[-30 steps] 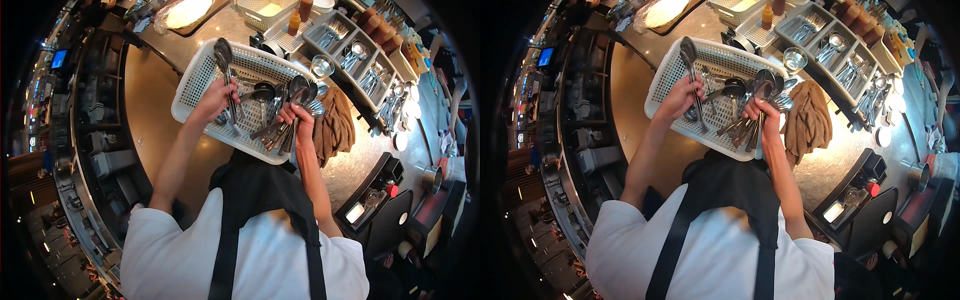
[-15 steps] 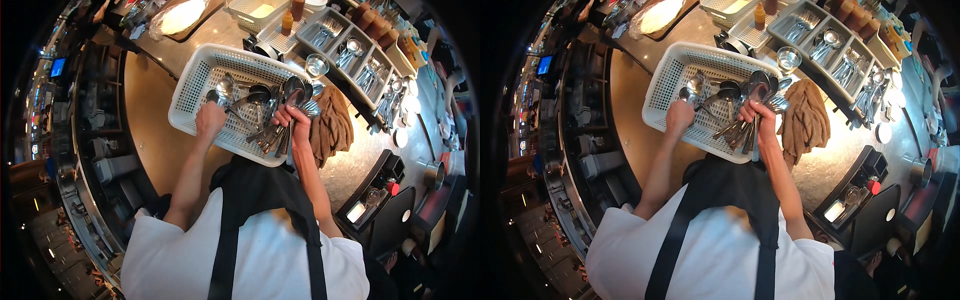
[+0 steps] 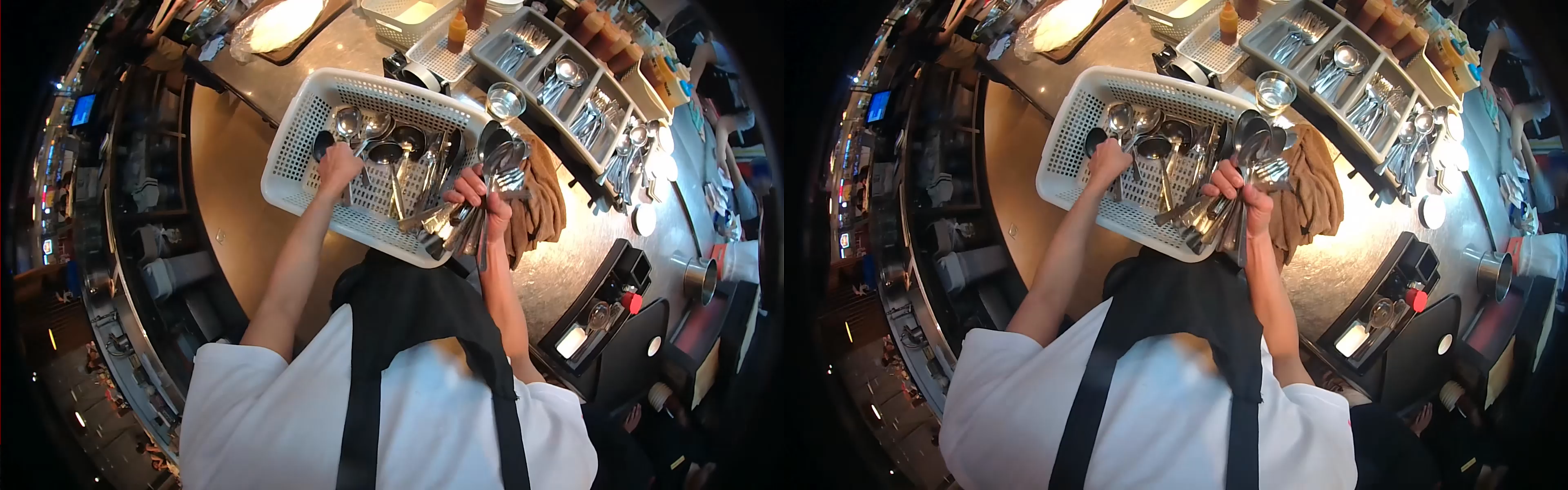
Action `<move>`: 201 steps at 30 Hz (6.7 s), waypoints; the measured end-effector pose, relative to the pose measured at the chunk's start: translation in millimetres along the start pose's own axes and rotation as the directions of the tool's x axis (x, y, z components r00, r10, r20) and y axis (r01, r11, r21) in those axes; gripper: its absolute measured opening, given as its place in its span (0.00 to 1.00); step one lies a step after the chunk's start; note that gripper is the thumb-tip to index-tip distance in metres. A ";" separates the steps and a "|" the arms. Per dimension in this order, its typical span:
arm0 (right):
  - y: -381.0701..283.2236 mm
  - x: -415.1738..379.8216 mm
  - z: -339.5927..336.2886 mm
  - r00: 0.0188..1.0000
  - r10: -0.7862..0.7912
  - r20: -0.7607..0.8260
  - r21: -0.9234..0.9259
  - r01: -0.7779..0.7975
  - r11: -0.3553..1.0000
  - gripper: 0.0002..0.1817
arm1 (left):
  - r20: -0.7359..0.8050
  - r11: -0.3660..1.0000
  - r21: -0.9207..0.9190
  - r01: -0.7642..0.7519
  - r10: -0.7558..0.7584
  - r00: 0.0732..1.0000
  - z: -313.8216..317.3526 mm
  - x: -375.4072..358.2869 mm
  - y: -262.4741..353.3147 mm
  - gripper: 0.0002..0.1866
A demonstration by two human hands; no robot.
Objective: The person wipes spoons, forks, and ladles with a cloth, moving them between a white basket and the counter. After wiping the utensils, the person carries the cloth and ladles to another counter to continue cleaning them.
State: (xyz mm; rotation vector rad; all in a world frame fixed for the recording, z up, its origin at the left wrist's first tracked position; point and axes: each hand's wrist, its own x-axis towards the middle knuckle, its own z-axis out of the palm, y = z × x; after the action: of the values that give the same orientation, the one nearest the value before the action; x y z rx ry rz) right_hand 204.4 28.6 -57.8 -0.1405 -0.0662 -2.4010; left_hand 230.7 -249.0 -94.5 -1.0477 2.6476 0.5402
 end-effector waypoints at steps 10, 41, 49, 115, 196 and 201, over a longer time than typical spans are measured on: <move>-21.7 -70.3 -39.3 0.956 -0.188 -0.227 0.198 0.234 0.952 0.08 | -0.131 0.856 -0.478 -0.196 0.151 0.980 -50.5 -60.9 33.2 0.16; -119.7 -124.4 -95.6 0.723 -0.672 0.161 -0.702 -0.395 -0.593 0.17 | 0.257 -0.150 0.397 -0.905 0.965 -0.047 51.7 -38.4 87.4 0.06; -88.7 -90.3 -59.8 0.703 -0.485 0.520 -0.565 -0.143 -0.813 0.14 | 0.016 -0.166 0.244 -0.956 0.986 -0.168 8.4 -58.1 82.0 0.06; -98.1 -100.7 -78.5 0.707 -0.646 0.289 -0.766 -0.234 -0.598 0.20 | -0.044 0.432 0.127 -0.893 0.902 0.430 16.4 62.3 28.2 0.13; -32.7 -100.4 44.1 0.381 -0.778 -0.499 -0.781 0.190 0.594 0.08 | -0.314 0.021 -0.445 -0.895 0.932 0.178 66.1 -192.8 180.7 0.10; -47.6 -108.7 24.4 0.272 -0.853 -0.445 -0.819 0.262 0.510 0.07 | -0.200 0.092 -0.688 -0.720 0.930 0.309 66.4 -197.2 193.9 0.12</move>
State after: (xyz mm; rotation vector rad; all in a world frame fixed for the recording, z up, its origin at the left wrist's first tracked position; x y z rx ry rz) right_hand 254.4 138.4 -47.0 0.9782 1.4175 -2.8557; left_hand 242.1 29.2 -36.6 0.7600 2.4638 1.8461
